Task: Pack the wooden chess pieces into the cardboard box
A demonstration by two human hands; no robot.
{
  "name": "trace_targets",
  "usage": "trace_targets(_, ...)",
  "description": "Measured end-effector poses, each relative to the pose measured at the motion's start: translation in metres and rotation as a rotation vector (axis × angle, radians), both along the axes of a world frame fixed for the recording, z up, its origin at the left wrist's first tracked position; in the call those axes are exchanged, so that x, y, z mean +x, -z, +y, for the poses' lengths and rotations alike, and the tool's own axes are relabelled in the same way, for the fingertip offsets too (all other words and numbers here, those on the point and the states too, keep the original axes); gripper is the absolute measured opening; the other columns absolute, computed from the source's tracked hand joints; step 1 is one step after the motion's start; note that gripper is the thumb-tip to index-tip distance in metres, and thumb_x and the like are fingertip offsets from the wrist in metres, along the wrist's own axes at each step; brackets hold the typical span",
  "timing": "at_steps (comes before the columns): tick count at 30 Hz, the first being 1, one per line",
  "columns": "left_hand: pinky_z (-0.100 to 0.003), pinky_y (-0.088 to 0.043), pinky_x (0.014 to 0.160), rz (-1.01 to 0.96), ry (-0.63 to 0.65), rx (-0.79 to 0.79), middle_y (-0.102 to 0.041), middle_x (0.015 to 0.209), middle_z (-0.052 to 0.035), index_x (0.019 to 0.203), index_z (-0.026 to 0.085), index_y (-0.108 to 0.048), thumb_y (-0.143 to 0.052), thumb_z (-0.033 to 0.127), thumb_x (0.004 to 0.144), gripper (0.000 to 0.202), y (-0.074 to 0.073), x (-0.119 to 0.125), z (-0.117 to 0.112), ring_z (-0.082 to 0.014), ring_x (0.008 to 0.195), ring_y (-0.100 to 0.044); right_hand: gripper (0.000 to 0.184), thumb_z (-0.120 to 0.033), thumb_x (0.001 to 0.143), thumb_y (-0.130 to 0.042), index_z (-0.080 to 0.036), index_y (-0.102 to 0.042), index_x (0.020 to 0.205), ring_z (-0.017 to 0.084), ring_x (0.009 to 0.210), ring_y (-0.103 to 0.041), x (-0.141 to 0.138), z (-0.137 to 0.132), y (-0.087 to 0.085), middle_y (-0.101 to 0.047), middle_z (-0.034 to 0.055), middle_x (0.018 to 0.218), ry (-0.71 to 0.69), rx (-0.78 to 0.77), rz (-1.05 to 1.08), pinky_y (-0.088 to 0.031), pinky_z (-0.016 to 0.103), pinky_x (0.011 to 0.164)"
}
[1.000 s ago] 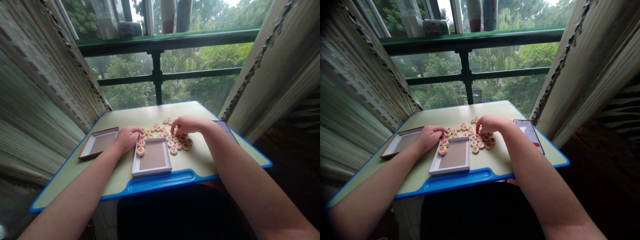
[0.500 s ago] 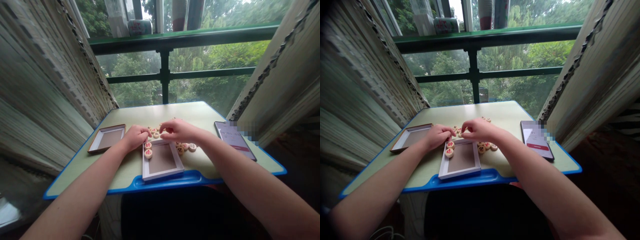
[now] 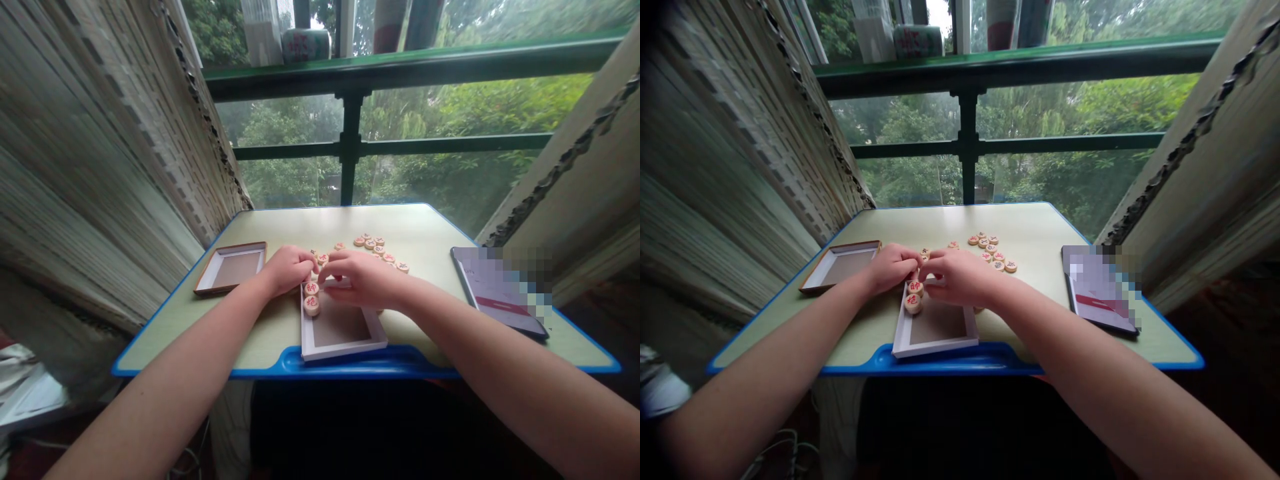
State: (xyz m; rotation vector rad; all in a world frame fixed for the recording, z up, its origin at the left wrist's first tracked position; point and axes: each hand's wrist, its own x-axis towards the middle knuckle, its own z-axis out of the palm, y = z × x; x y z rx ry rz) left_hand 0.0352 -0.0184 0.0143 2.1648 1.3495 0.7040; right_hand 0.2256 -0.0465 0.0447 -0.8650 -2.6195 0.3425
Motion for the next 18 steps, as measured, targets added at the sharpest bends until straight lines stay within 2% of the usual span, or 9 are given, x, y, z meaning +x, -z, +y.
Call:
trace_targets(4,-0.021,-0.039,0.047,-0.036,0.02,-0.082,-0.056,0.044,0.0018,0.059,0.015,-0.068,-0.041,0.018,0.063,0.028,0.001,0.001,-0.004,-0.0103,0.043,-0.049,0.027,-0.019,0.082,-0.048,-0.018,-0.067,0.102,0.017,0.084,-0.056,0.024,0.026,-0.004,-0.06,0.009,0.1,0.472,0.095,-0.029,-0.041,0.026,0.076)
trace_targets(6,-0.02,-0.038,0.046,-0.014,0.045,-0.103,-0.055,0.044,0.0021,0.058,0.016,-0.067,-0.041,0.017,0.063,0.027,0.001,0.003,-0.006,-0.01,0.043,-0.049,0.031,-0.021,0.082,-0.048,-0.018,-0.066,0.107,0.021,0.094,-0.055,0.041,0.039,-0.004,-0.059,0.0112,0.108,0.608,0.094,-0.132,-0.039,0.028,0.084)
trace_targets(8,-0.021,-0.039,0.047,-0.005,0.048,-0.104,-0.056,0.044,0.0021,0.057,0.016,-0.067,-0.042,0.016,0.062,0.026,0.001,0.006,-0.007,-0.01,0.043,-0.049,0.033,-0.026,0.081,-0.049,-0.019,-0.066,0.109,0.023,0.099,-0.054,0.055,0.048,-0.004,-0.059,0.0123,0.11,0.677,0.048,-0.24,-0.038,0.029,0.088)
trace_targets(10,-0.022,-0.042,0.05,-0.044,-0.003,-0.088,-0.059,0.048,0.0004,0.062,0.015,-0.068,-0.04,0.018,0.067,0.029,-0.002,0.01,-0.004,-0.0115,0.046,-0.052,0.039,-0.036,0.083,-0.047,-0.019,-0.063,0.115,0.024,0.1,-0.055,0.063,0.052,-0.004,-0.058,0.0131,0.114,0.731,-0.023,-0.287,-0.039,0.03,0.086)
trace_targets(12,-0.025,-0.047,0.06,-0.041,-0.042,-0.014,-0.067,0.062,-0.0024,0.074,0.015,-0.071,-0.039,0.018,0.069,0.032,-0.008,0.017,0.004,-0.0145,0.059,-0.06,0.053,-0.05,0.082,-0.044,-0.019,-0.056,0.124,0.029,0.104,-0.054,0.064,0.052,-0.005,-0.056,0.0153,0.119,0.78,-0.111,-0.354,-0.04,0.035,0.086)
trace_targets(14,-0.029,-0.048,0.079,0.046,0.045,0.093,-0.071,0.093,-0.0064,0.095,0.017,-0.07,-0.045,0.021,0.071,0.035,-0.016,0.025,0.015,-0.0191,0.087,-0.063,0.062,-0.054,0.085,-0.037,-0.015,-0.048,0.132,0.033,0.11,-0.051,0.06,0.049,-0.006,-0.054,0.0191,0.123,0.803,-0.173,-0.405,-0.039,0.04,0.088)
trace_targets(16,-0.033,-0.041,0.095,0.155,0.202,0.141,-0.06,0.122,-0.0088,0.113,0.02,-0.064,-0.055,0.027,0.071,0.043,-0.023,0.035,0.028,-0.0236,0.113,-0.053,0.059,-0.048,0.088,-0.032,-0.011,-0.047,0.132,0.033,0.113,-0.05,0.055,0.046,-0.008,-0.055,0.0217,0.123,0.757,-0.192,-0.433,-0.037,0.041,0.09)
trace_targets(18,-0.034,-0.037,0.099,0.224,0.367,0.099,-0.052,0.133,-0.0094,0.118,0.022,-0.061,-0.06,0.032,0.071,0.049,-0.024,0.043,0.038,-0.0251,0.12,-0.047,0.053,-0.041,0.088,-0.035,-0.01,-0.051,0.128,0.032,0.114,-0.05,0.052,0.044,-0.008,-0.057,0.0217,0.12,0.679,-0.179,-0.435,-0.036,0.039,0.091)
